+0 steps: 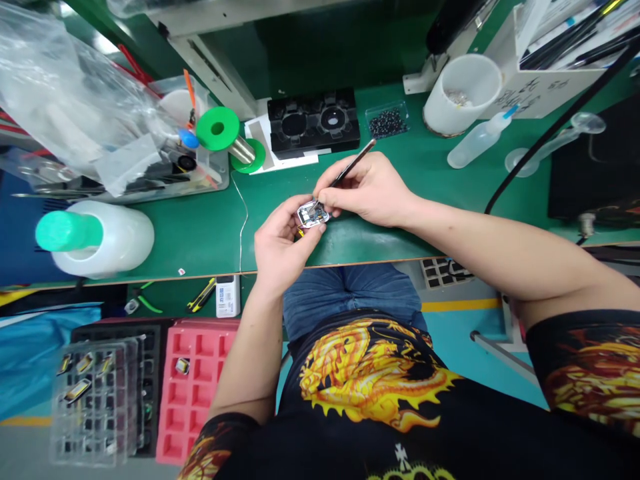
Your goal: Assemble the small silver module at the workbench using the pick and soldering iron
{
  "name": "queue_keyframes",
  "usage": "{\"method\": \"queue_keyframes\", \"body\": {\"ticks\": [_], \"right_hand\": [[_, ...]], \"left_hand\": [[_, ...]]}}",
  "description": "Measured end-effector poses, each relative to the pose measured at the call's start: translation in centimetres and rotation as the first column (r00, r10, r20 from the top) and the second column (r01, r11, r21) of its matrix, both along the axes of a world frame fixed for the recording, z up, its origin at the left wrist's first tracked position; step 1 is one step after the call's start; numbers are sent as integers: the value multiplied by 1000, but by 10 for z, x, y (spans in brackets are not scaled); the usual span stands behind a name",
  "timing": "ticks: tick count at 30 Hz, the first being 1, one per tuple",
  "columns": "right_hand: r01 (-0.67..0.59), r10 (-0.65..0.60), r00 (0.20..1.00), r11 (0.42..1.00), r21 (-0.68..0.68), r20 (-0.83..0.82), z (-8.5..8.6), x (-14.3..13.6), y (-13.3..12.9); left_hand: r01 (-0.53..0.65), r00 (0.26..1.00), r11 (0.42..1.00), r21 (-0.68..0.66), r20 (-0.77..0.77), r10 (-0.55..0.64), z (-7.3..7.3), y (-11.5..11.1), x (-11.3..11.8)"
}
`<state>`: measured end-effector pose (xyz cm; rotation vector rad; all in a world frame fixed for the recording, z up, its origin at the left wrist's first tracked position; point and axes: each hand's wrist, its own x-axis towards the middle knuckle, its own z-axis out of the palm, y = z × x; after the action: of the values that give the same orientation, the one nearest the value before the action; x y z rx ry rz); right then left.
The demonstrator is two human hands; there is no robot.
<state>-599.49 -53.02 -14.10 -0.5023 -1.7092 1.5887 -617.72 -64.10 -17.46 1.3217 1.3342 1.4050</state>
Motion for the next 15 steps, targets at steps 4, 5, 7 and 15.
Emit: {"method": "queue_keyframes", "body": {"ticks": [4,5,7,15], "right_hand": [[7,-7,1000,1000,-20,-8,-2,-1,0],[9,-10,1000,1000,-26,-15,-2,-1,-1],[11,-12,1000,999,-34,-24,-2,-2,-1],[7,-7,1000,1000,-27,-20,-2,-2,-1]], "left_hand": [[1,1000,1000,-4,15,-1,2,0,1],[2,1000,1000,-4,17,-2,2,0,1],[4,1000,1000,-1,15,-4,3,0,1],[-9,1000,1000,-9,13,9,4,0,2]]}}
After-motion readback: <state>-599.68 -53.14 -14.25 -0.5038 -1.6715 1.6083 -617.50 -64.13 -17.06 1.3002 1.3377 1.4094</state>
